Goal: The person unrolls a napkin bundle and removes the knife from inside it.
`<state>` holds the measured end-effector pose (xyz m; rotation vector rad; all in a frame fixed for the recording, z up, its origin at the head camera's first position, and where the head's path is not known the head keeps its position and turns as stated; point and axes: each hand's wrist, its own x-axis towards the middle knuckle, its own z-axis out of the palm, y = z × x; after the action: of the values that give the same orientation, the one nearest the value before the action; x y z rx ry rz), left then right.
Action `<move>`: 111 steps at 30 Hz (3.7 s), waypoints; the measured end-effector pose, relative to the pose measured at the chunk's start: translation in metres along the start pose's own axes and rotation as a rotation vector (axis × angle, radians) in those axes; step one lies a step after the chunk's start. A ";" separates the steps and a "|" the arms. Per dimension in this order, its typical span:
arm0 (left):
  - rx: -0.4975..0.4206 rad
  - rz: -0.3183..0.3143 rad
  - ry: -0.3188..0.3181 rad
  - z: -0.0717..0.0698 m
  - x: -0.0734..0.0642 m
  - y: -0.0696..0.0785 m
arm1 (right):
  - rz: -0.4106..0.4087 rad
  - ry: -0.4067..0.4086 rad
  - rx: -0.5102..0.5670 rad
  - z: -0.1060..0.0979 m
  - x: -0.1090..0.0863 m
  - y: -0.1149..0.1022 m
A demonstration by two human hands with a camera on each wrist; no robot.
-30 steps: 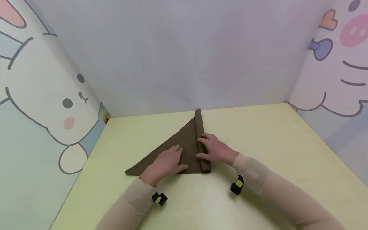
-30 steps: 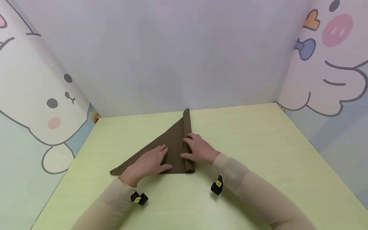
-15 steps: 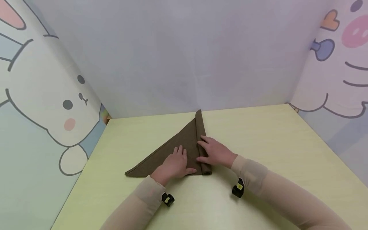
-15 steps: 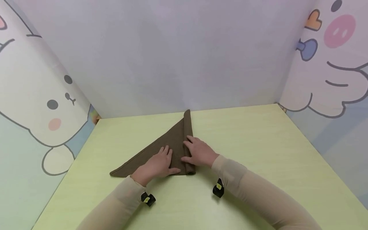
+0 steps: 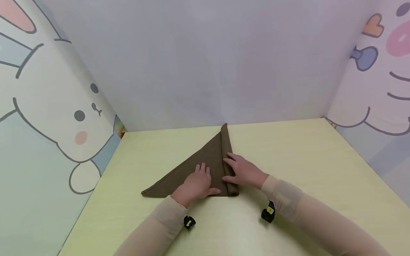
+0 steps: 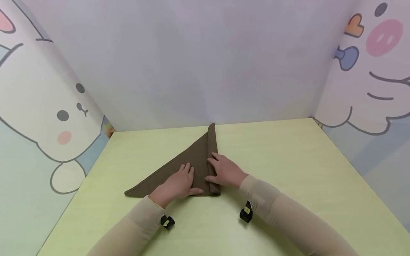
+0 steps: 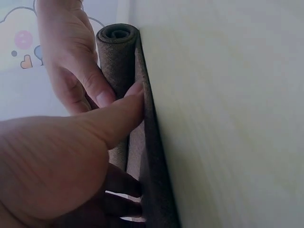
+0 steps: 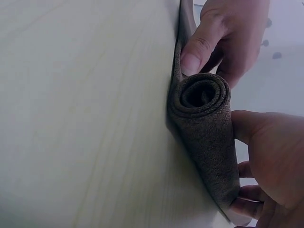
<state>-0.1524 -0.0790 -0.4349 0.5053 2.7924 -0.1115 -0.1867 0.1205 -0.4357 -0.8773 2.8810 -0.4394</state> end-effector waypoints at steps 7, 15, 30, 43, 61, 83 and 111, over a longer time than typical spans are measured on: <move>-0.013 0.006 0.002 -0.002 -0.003 0.002 | 0.016 -0.004 0.020 -0.001 -0.004 0.001; -0.011 0.025 0.027 0.002 -0.004 0.000 | 0.042 -0.021 0.048 -0.002 -0.006 0.003; -0.052 0.106 0.149 0.002 -0.002 -0.022 | 0.062 -0.027 0.152 -0.004 -0.008 0.015; -0.139 0.192 0.167 -0.006 -0.004 -0.041 | 0.060 -0.031 0.187 -0.006 -0.013 0.021; -0.139 0.206 0.154 -0.006 -0.001 -0.046 | 0.034 -0.012 0.210 -0.010 -0.019 0.026; -0.130 0.185 0.144 -0.001 -0.006 -0.055 | 0.035 -0.030 0.307 -0.011 -0.025 0.035; -0.116 0.001 0.025 -0.003 -0.009 -0.047 | -0.069 0.005 -0.006 0.004 -0.004 -0.015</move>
<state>-0.1617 -0.1254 -0.4277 0.4822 2.8023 0.0577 -0.1742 0.1099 -0.4352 -0.9799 2.8654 -0.4403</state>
